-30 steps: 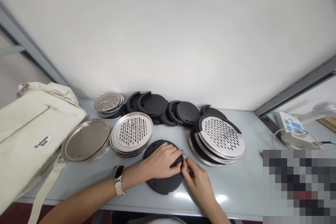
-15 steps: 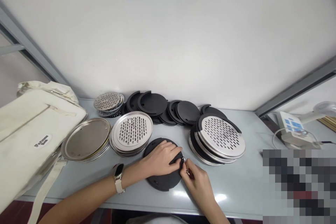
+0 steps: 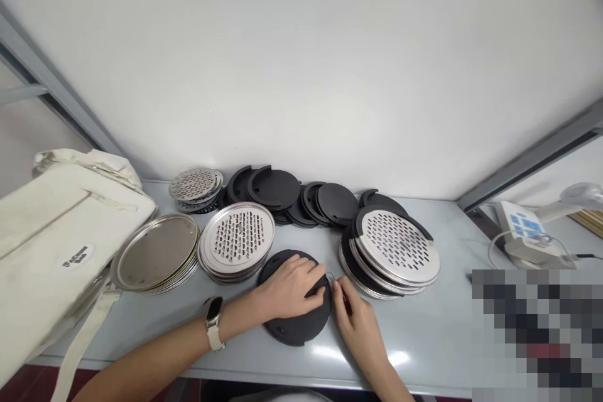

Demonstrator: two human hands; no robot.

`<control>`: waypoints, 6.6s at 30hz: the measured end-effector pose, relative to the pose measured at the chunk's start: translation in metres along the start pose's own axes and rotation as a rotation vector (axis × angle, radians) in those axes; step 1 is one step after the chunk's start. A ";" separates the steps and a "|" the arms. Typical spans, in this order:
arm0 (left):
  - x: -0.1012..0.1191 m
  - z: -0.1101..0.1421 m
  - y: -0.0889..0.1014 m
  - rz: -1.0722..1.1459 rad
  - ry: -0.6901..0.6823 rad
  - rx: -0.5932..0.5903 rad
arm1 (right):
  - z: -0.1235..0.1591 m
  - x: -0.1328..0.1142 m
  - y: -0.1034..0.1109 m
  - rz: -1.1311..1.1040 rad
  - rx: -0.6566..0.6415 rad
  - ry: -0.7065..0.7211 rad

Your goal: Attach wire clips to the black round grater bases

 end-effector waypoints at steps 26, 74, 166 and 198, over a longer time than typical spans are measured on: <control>0.002 0.001 -0.001 0.020 -0.034 -0.025 | -0.003 -0.008 -0.006 0.175 -0.029 0.120; -0.017 0.003 -0.006 -0.060 0.212 -0.022 | -0.002 -0.018 -0.003 0.245 0.005 0.170; -0.006 0.009 0.001 -0.121 0.227 0.003 | -0.002 -0.016 0.001 0.208 -0.005 0.177; 0.002 0.014 0.006 0.032 -0.050 -0.104 | 0.007 -0.018 0.005 0.168 0.032 0.230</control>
Point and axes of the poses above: each hand's wrist, its own z-axis away from the middle knuckle, its own y-axis out of the back of the hand, x = y × z, the point moved 10 cm from there along -z, towards the middle knuckle, and after that the axes turned 4 degrees about -z, right-handed, at the moved point
